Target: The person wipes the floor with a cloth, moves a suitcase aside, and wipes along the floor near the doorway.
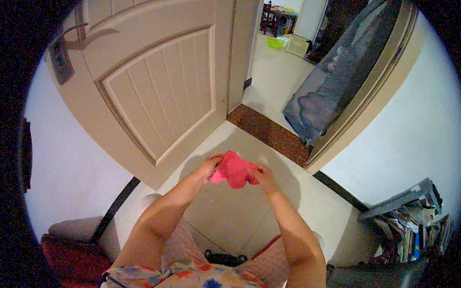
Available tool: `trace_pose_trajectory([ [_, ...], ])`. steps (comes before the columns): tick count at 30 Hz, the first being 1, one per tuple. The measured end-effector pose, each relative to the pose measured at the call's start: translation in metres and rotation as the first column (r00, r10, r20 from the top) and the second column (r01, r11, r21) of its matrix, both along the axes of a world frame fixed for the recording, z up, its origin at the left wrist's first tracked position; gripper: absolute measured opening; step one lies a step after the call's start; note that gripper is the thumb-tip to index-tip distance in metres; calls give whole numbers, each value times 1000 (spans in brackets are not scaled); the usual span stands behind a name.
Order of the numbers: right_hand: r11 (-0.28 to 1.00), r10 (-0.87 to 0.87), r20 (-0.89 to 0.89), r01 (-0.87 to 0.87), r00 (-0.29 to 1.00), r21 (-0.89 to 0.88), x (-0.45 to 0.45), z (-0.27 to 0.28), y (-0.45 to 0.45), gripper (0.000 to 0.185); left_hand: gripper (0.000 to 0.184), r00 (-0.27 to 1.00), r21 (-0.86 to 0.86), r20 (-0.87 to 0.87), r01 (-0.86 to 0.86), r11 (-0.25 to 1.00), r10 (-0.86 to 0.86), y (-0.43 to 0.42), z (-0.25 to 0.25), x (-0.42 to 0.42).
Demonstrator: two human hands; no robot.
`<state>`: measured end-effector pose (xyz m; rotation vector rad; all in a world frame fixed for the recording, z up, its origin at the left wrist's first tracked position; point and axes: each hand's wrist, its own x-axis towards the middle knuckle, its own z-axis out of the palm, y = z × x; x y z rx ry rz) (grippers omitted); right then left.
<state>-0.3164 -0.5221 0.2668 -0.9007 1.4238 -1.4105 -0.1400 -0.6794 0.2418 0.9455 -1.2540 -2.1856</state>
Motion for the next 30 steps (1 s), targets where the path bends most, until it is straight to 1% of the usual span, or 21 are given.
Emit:
trace_pose_trajectory([
  [2,1000,-31,119,31,992,1,0,3,-1,23,30,951,-155,284,-78,985,120,3,7,2],
  [4,998,-51,208,45,977,32,1,11,-1,21,35,966,-201,258,22,979,31,-1,-4,5],
  [8,995,-88,250,75,964,62,10,15,-2,21,45,967,-231,166,231,945,-195,9,-15,-1],
  [11,998,-60,301,52,952,33,13,13,-1,22,46,942,-11,212,269,963,-260,36,12,-5],
  [12,999,-49,314,44,948,25,16,15,0,22,46,932,23,141,335,942,-335,38,11,-4],
  [13,999,-39,328,35,944,18,18,16,1,22,45,912,53,66,401,915,-404,40,10,-2],
  [14,999,-45,297,37,954,32,19,15,2,24,45,884,79,-11,466,881,-467,40,7,1],
  [16,997,-56,235,43,970,62,16,10,3,27,38,908,26,13,417,908,-418,40,-8,1],
  [17,993,-103,125,95,987,66,14,4,3,30,35,920,-2,26,391,920,-391,41,-15,0],
  [19,979,-191,-100,198,976,58,12,-6,2,36,33,947,-12,29,322,947,-321,41,-10,1],
  [20,975,-215,-318,220,923,-21,10,-10,1,40,32,957,-20,30,288,957,-287,39,-7,0],
  [21,969,-245,-517,224,820,-104,10,-7,1,44,32,963,8,40,267,964,-267,37,-1,2],
  [22,960,-280,-687,214,670,-182,11,-4,4,49,32,966,39,49,251,967,-253,39,6,4],
  [23,979,-203,-644,168,737,-116,12,-1,6,52,32,971,66,58,230,971,-234,39,12,6],
  [25,998,-45,-529,60,848,10,31,16,6,59,32,974,49,15,227,973,-228,41,15,6],
  [27,998,43,-288,-55,957,-31,39,15,4,67,33,971,61,-46,238,969,-236,46,21,6],
  [28,993,92,-160,-103,983,-65,42,15,4,70,34,966,81,-86,251,965,-244,49,28,6],
  [30,997,68,81,-64,994,-51,56,25,7,66,38,947,94,-165,294,951,-276,57,35,5],
])
